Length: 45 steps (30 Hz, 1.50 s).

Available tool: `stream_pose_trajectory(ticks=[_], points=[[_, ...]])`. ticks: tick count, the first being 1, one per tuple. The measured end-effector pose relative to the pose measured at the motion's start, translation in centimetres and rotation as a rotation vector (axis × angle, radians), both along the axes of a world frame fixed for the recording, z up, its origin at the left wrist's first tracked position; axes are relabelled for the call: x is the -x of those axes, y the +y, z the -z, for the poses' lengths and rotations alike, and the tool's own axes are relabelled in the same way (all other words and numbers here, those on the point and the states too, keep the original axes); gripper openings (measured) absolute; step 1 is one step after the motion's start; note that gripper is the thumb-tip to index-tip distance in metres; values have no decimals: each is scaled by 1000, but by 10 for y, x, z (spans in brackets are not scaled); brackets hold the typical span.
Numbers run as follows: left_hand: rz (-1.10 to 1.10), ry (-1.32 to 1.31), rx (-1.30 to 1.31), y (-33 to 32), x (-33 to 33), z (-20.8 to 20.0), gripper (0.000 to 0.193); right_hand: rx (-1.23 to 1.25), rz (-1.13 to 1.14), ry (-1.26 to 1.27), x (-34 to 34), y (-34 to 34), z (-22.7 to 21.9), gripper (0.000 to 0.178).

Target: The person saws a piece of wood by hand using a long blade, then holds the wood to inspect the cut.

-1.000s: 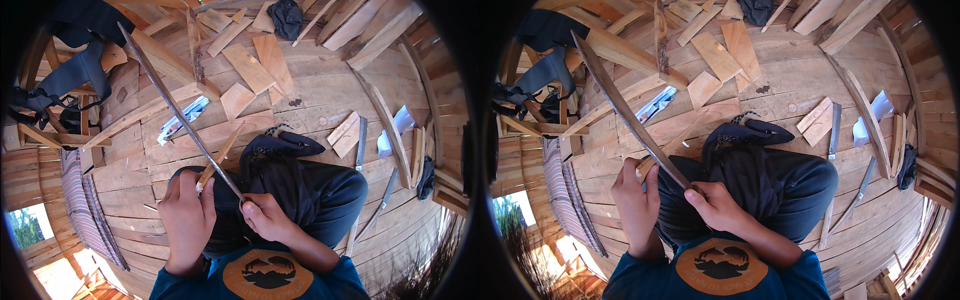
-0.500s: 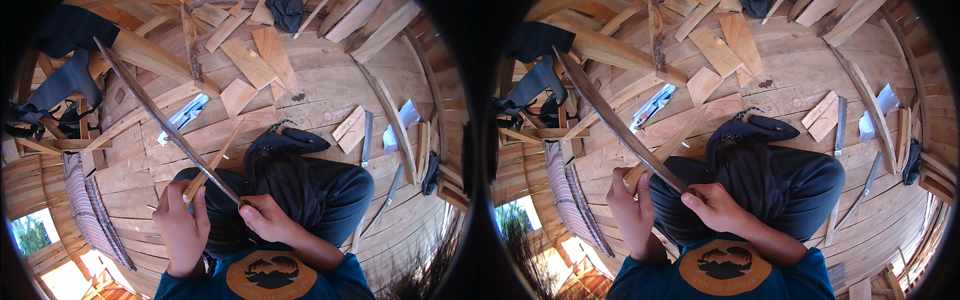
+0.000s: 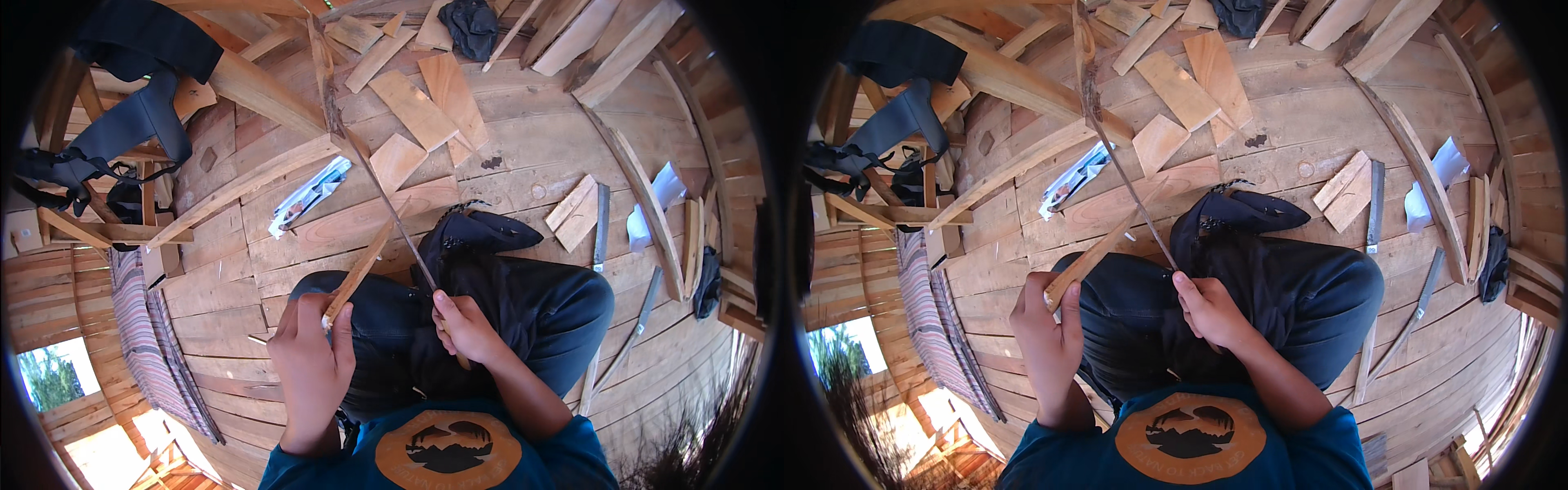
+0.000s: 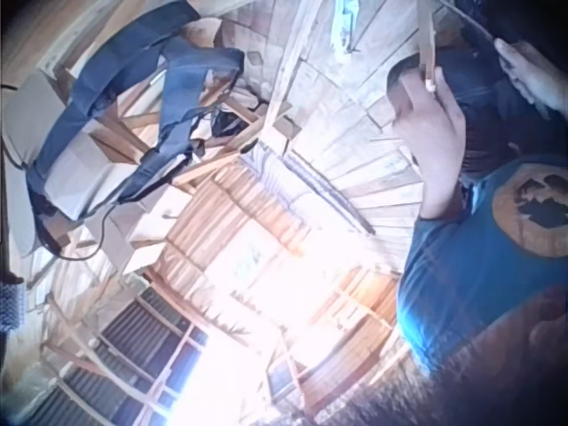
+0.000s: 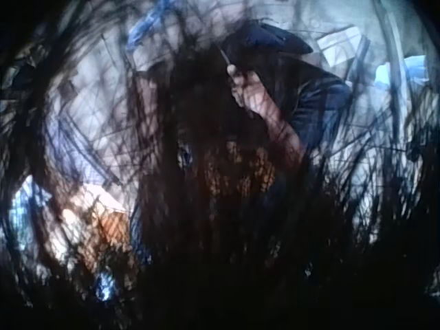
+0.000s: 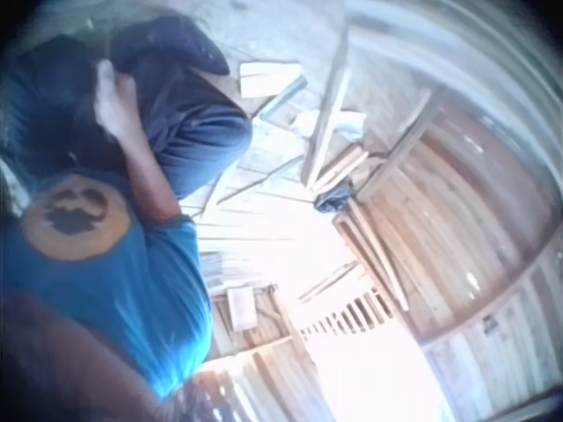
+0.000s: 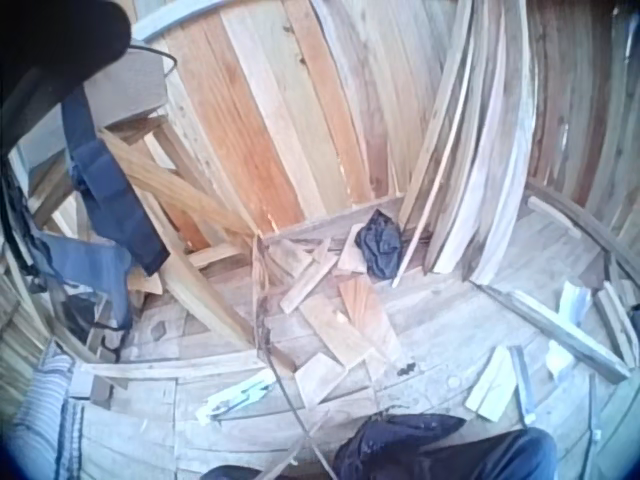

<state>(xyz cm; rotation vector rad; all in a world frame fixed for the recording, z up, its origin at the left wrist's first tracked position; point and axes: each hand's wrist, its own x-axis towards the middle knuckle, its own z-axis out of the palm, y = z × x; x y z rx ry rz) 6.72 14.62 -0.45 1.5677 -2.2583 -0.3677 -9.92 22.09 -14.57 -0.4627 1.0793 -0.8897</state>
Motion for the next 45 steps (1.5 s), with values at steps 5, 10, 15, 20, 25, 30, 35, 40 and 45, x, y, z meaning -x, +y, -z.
stream_pose_trajectory(ticks=[5, 10, 15, 20, 25, 30, 35, 40, 45], points=[[51, -22, 41, 1, 5, 2, 15, 264, -58, -101, -14, 0, -36, 57], [115, -24, -3, -3, -3, 2, 16, 322, -104, -127, -8, -6, -40, 60], [218, -25, 13, -4, -13, 5, 19, 365, -119, 50, -2, 1, -40, 54], [386, -47, 26, -11, -22, 5, 27, 169, -166, 25, 6, 12, -41, 54], [478, -274, 168, -6, -20, -3, 23, 173, -224, -50, 6, 16, -53, 55], [577, -329, 261, 2, -24, 2, 20, 184, -286, 22, 13, 33, -39, 54], [556, -318, 297, -3, -25, 6, 18, 154, -203, 13, 3, 30, -56, 52], [553, -320, 311, -7, -27, 4, 19, 210, -187, 116, 4, 36, -47, 52], [524, -339, 343, -5, -28, 6, 18, 159, -201, 81, 6, 35, -59, 52]])
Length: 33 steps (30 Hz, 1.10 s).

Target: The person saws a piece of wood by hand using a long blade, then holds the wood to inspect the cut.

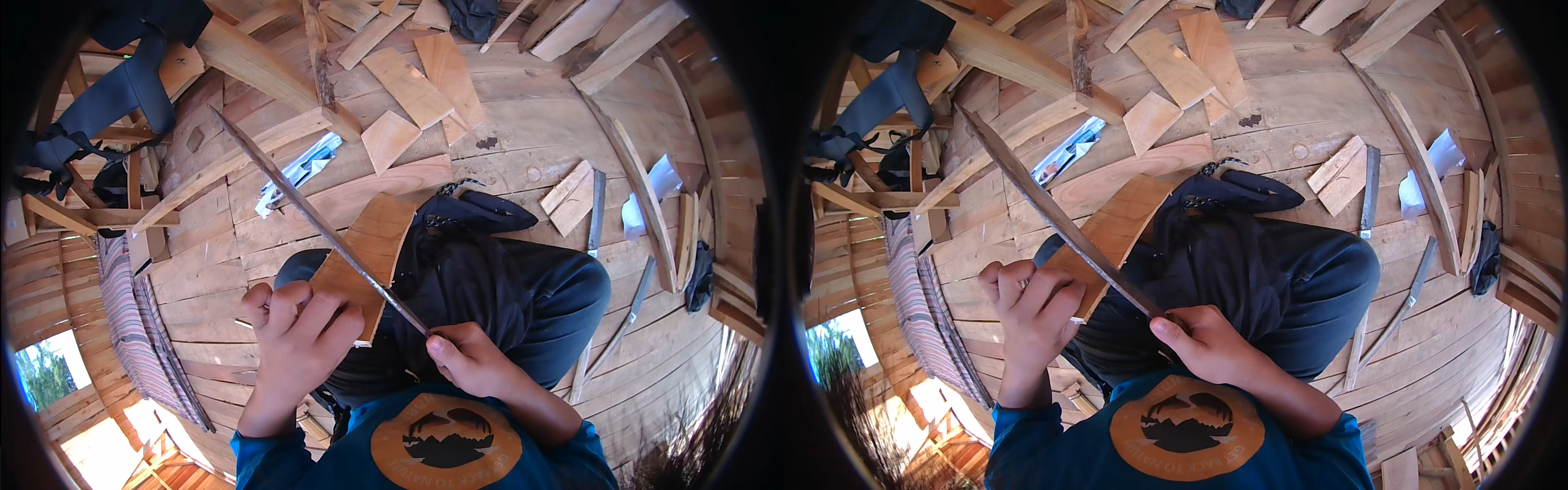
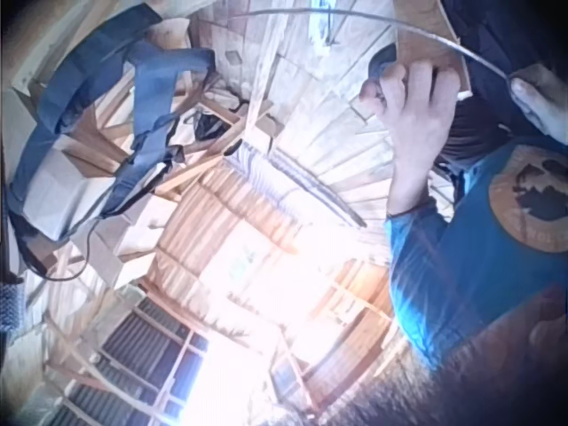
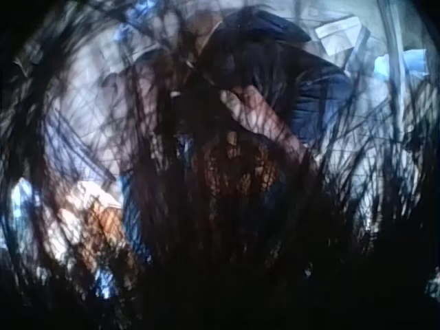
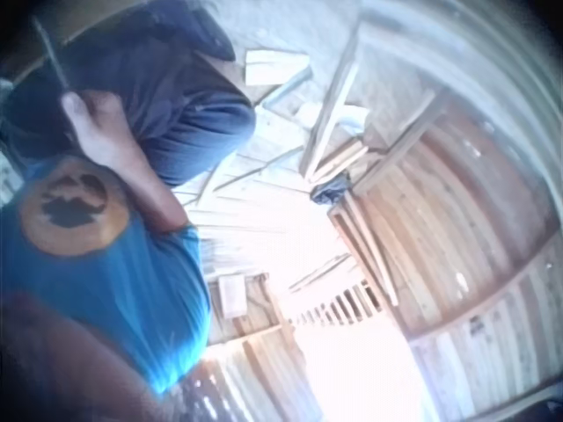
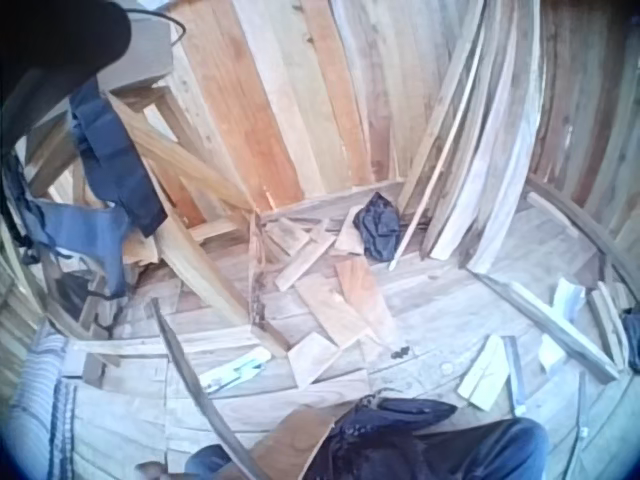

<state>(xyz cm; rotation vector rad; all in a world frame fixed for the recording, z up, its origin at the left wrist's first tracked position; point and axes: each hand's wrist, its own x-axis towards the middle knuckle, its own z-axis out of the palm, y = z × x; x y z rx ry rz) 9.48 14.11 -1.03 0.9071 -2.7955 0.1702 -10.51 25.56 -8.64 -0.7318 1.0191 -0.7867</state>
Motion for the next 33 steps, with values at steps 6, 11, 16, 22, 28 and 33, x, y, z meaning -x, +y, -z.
stream_pose_trajectory(ticks=[6, 11, 16, 22, 28, 33], points=[[10, -9, 28, 1, -5, 3, 23, 47, -16, 102, -1, -1, 13, 56], [-6, 30, 67, -7, -9, 5, 22, 78, -40, 89, 2, -5, -1, 58], [2, 7, 54, -1, -12, 5, 24, -21, -59, 112, 5, -4, 0, 57], [2, 11, 34, -4, -13, 3, 24, -23, -22, 373, 8, -1, 36, 58], [-40, 32, 43, -9, -15, 6, 25, -81, -33, 54, 3, 12, 10, 53], [-35, 46, 22, -11, -14, 4, 24, 1, -75, 28, 1, -2, 12, 51]])
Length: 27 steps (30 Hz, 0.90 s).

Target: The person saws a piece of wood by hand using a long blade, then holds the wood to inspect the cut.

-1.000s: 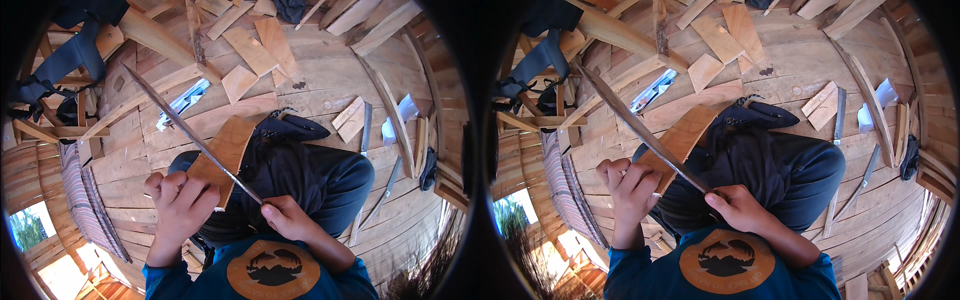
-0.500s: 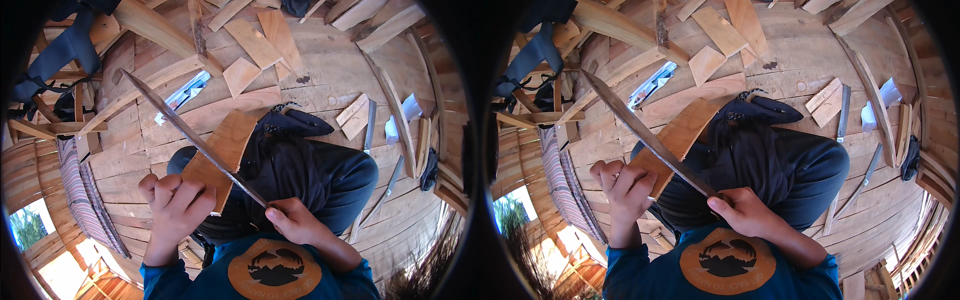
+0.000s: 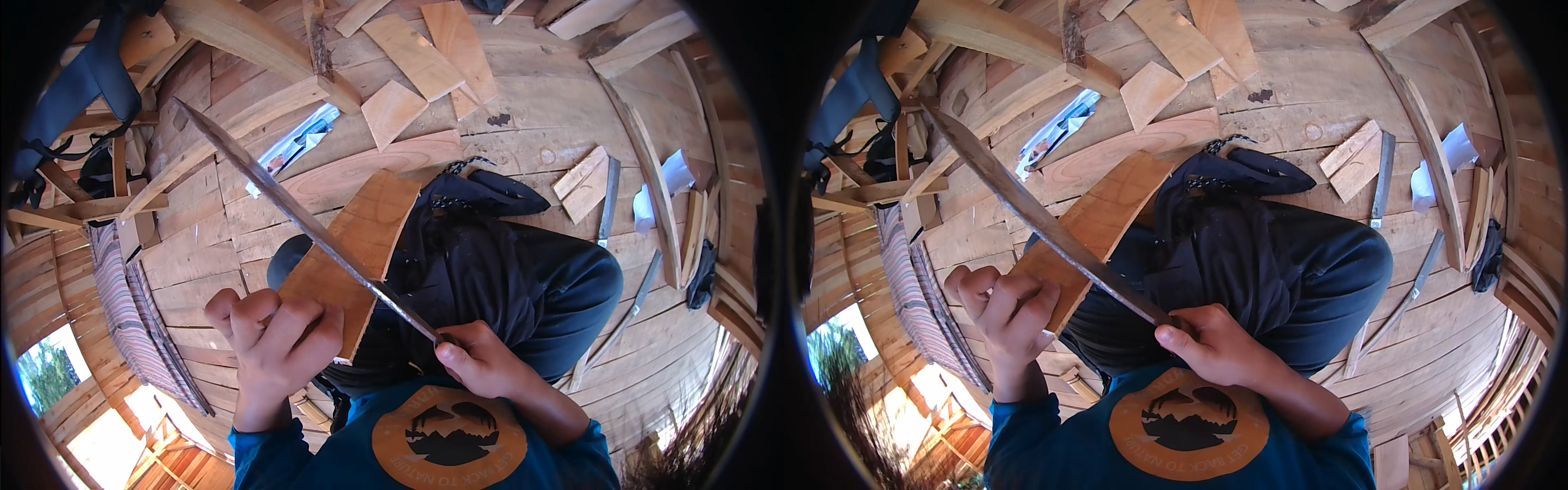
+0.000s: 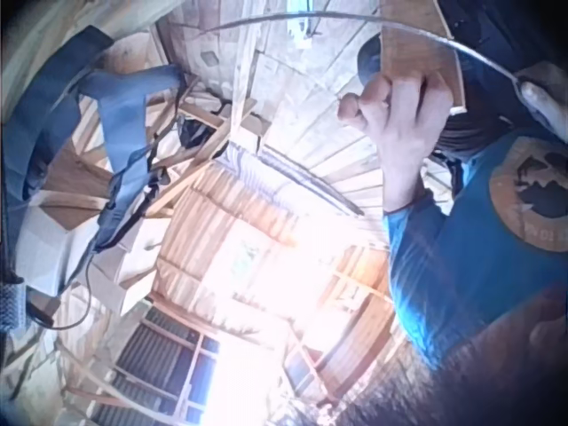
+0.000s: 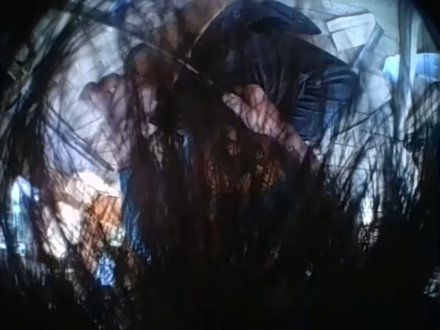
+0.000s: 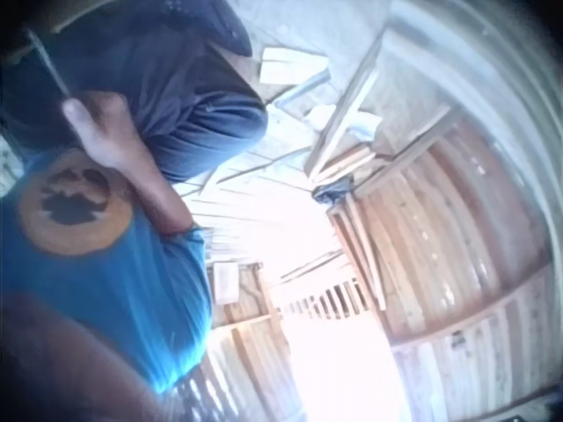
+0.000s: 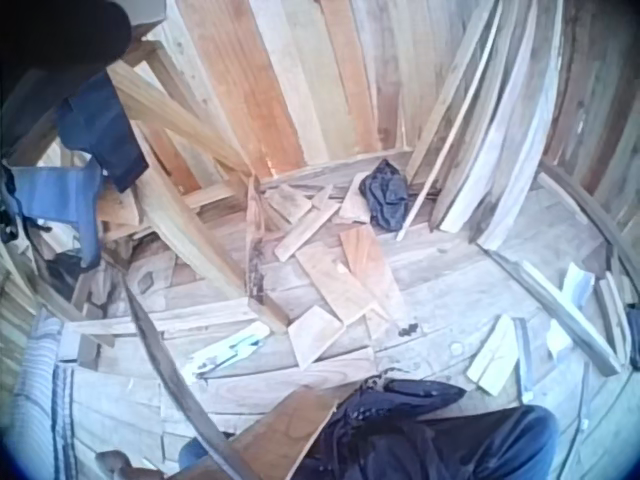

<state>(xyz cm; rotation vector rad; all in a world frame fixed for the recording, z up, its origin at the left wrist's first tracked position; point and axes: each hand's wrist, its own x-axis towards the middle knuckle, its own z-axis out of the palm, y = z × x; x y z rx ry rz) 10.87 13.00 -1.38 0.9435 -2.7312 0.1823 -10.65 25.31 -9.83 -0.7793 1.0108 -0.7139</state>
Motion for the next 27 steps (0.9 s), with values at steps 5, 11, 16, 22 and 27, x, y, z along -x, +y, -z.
stream_pose_trajectory(ticks=[5, 11, 16, 22, 27], points=[[6, 39, 9, -3, -6, 5, 21, 51, -16, 74, 0, -8, 6, 55], [14, 48, 23, -1, -13, 9, 17, 51, -48, 118, -5, -10, 4, 58], [8, 53, 7, 5, -21, 12, 15, 31, -38, 118, -7, -8, -7, 53], [40, 72, 1, 6, -26, 13, 15, 15, -82, 247, -3, -9, 8, 58], [-9, 93, 7, 4, -33, 18, 15, 19, -108, 197, -8, -10, -7, 58]])
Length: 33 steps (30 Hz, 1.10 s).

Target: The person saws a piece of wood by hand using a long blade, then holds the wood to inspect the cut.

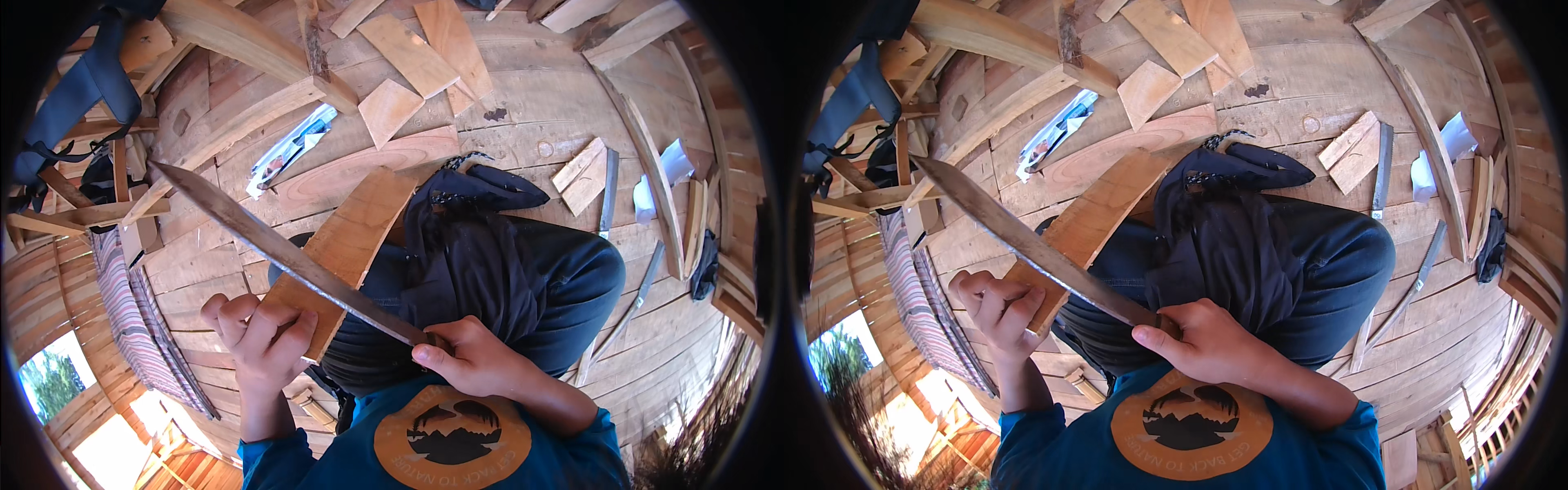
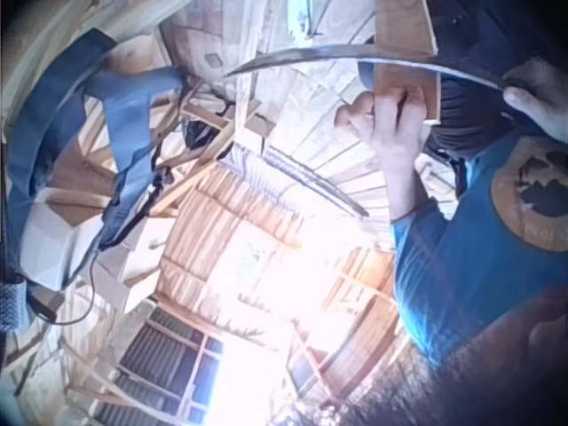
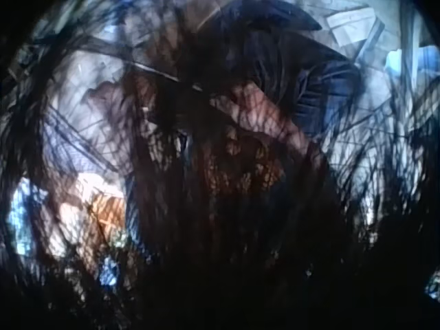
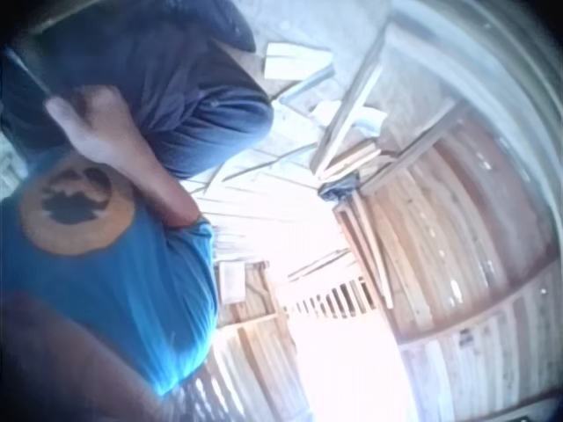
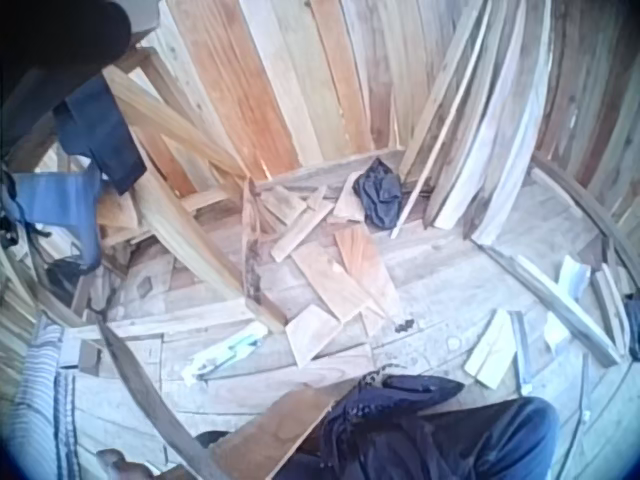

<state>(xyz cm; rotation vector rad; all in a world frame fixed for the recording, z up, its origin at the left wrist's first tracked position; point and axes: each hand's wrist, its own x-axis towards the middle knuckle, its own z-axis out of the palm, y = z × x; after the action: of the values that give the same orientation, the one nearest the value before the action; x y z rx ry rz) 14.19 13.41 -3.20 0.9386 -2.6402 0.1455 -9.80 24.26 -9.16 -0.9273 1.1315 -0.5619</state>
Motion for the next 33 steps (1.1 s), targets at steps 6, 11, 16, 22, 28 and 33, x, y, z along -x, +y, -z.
stream_pose_trajectory(ticks=[6, 11, 16, 22, 28, 33], points=[[37, -24, -30, 1, 3, -6, 14, -42, 122, 212, 5, -1, 45, 61], [67, -54, 37, -6, 0, -2, 32, -22, 132, -85, -4, 3, 16, 56], [16, 16, -12, -7, 2, -3, 25, 70, 39, -81, -2, -5, 22, 56], [-111, 142, -105, -1, 10, 0, 27, 146, 81, -72, -1, -13, 23, 54], [-307, 235, -127, -10, 47, -10, 24, 176, 236, -196, -12, -29, 11, 49], [-298, 233, -156, -11, 52, -12, 23, 130, 275, -263, -23, -36, 14, 47]])
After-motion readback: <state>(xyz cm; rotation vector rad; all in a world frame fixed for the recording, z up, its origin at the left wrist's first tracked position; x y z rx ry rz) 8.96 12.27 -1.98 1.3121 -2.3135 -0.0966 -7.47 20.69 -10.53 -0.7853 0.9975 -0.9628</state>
